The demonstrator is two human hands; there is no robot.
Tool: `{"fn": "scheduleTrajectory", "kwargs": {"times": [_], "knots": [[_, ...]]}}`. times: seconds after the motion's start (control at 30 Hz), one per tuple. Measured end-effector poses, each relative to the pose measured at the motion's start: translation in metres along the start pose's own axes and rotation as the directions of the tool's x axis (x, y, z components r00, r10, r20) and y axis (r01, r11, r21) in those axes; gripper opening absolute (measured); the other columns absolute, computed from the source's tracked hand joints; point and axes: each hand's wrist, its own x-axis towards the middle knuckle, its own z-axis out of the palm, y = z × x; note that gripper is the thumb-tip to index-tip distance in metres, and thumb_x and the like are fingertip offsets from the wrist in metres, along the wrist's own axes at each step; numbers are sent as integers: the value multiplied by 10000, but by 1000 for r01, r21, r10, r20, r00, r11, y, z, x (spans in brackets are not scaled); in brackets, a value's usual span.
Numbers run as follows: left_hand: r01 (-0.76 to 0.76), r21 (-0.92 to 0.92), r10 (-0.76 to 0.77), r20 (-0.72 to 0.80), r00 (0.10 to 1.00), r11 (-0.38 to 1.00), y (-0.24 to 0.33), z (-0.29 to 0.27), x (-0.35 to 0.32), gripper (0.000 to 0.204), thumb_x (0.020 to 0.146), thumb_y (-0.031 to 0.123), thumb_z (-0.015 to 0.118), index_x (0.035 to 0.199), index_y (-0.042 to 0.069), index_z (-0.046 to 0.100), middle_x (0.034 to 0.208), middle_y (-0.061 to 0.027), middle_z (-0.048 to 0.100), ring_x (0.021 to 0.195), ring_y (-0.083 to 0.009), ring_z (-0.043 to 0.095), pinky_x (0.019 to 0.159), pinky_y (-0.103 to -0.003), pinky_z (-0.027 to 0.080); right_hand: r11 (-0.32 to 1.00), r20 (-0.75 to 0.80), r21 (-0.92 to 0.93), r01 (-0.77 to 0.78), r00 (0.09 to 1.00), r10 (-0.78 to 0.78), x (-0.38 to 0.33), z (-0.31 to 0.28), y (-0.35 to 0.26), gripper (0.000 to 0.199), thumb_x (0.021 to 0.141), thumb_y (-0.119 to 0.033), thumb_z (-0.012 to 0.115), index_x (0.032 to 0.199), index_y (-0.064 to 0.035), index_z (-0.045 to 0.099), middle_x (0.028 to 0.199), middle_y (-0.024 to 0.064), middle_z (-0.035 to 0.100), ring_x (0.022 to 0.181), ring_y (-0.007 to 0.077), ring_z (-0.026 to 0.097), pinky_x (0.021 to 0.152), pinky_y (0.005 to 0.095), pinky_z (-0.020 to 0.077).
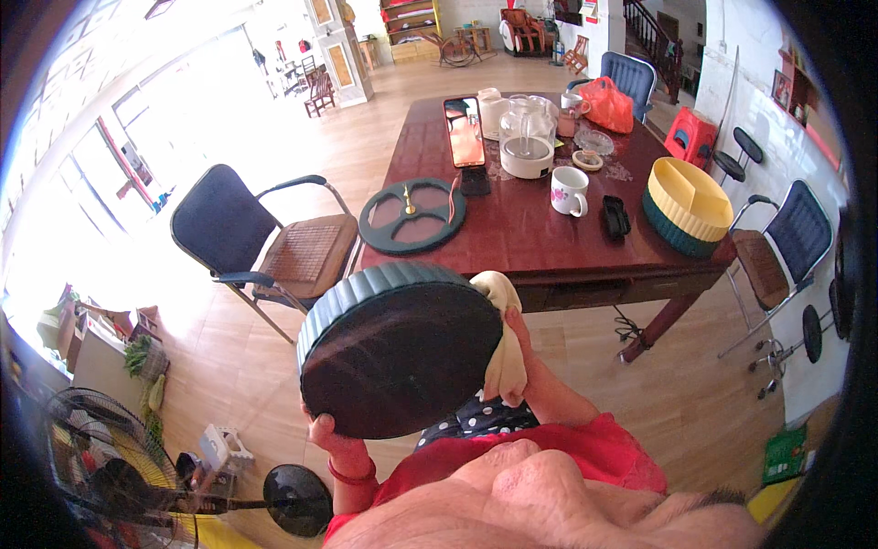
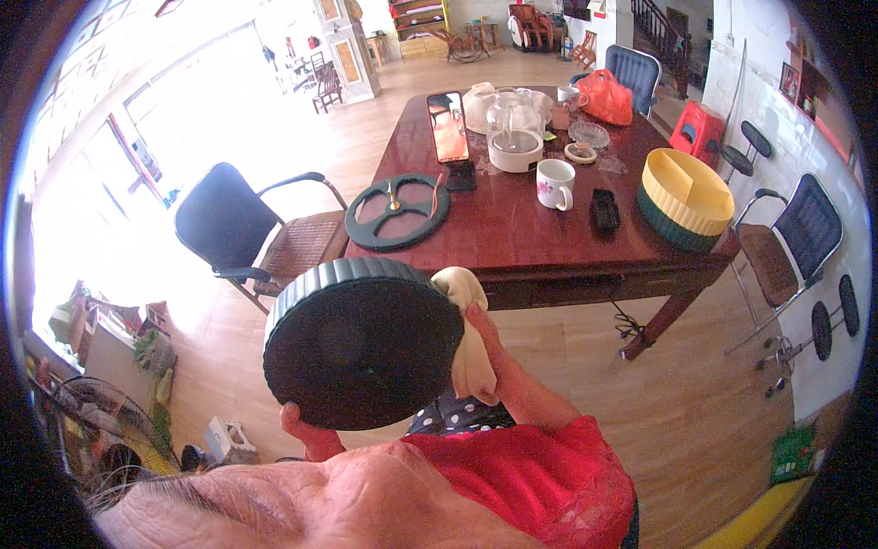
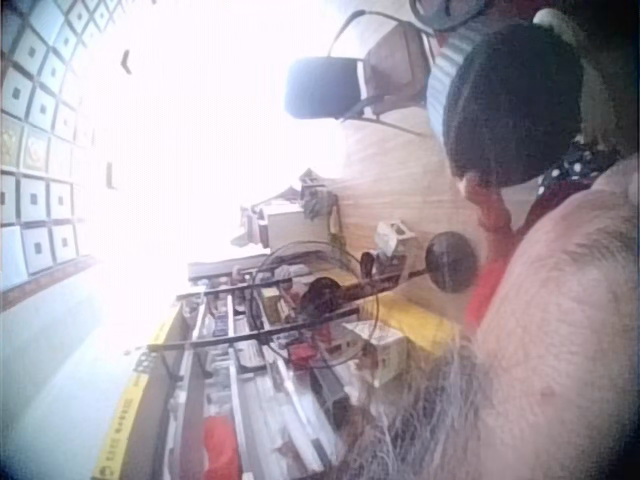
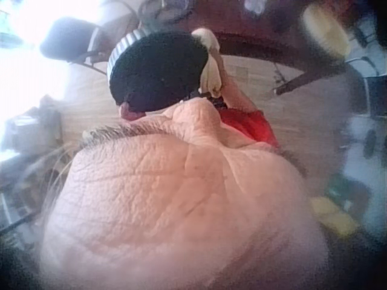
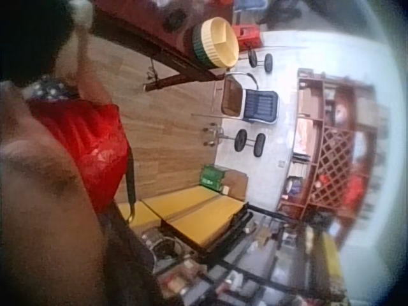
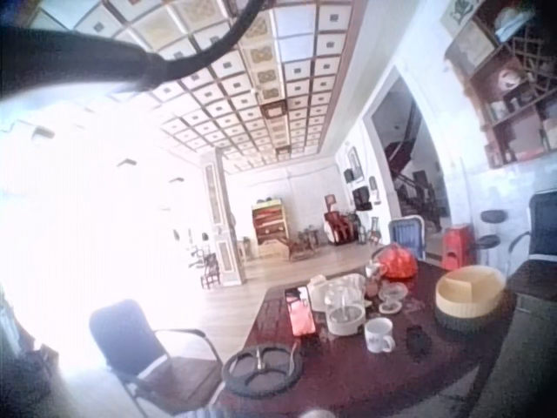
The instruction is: The person wipes the inside and outside of a dark green plastic tray and then wipes the inside and outside of a white ceramic mug using a cloth.
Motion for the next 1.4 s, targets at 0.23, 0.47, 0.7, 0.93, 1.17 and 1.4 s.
{"fn": "scheduleTrajectory", "kwargs": {"times": [0.23, 0.47, 0.7, 0.93, 1.17, 1.4], "knots": [[2, 168, -28, 148, 989, 986, -3, 15, -3, 812, 587, 158, 781, 1297, 10, 416, 1239, -165, 516, 1120, -304, 520, 956, -419, 423, 994, 90, -13, 105, 991, -103, -1, 40, -37, 564, 818, -412, 633, 1190, -8, 503, 1100, 170, 600, 980, 269, 595, 901, 398, 468], [-14, 381, -108, 298, 949, 925, -4, -17, 5, 992, 541, 227, 865, 1341, -27, 337, 1256, -180, 499, 1147, -293, 501, 976, -402, 391, 843, 191, -438, 312, 949, -252, 16, 25, -61, 634, 789, -370, 694, 1228, 21, 455, 1058, 110, 589, 935, 193, 594, 828, 321, 489], [-73, 465, -161, 444, 882, 882, 10, 21, -3, 933, 517, 212, 873, 1286, -45, 412, 1217, -172, 533, 1125, -287, 517, 974, -400, 390, 824, 249, -511, 243, 960, -129, 15, 62, -66, 515, 815, -308, 662, 1185, 13, 503, 1007, 93, 606, 891, 168, 602, 778, 294, 488], [-85, 141, 25, 379, 925, 986, -9, -20, -3, 688, 619, 114, 710, 1240, -40, 460, 1201, -181, 551, 1057, -308, 557, 923, -424, 440, 801, 177, -503, 323, 946, -270, 16, 104, -51, 399, 864, -276, 608, 1145, -4, 533, 961, 58, 608, 848, 133, 591, 732, 271, 479], [-56, 95, 48, 80, 996, 994, -9, 27, -14, 681, 597, 143, 709, 1217, -36, 489, 1170, -178, 568, 1036, -320, 574, 901, -423, 467, 289, 359, -820, 495, 836, -415, 13, 91, -18, 401, 822, -236, 653, 1132, -20, 518, 941, 13, 559, 852, 126, 522, 753, 283, 440], [-9, 175, -13, 127, 992, 985, -8, 47, -17, 752, 556, 97, 778, 1234, -30, 477, 1180, -165, 566, 1057, -315, 568, 927, -421, 456, 475, 97, -804, 357, 868, -487, 21, 53, -7, 404, 824, -202, 656, 1166, -38, 517, 1040, 44, 570, 924, 142, 530, 805, 299, 440]]}}
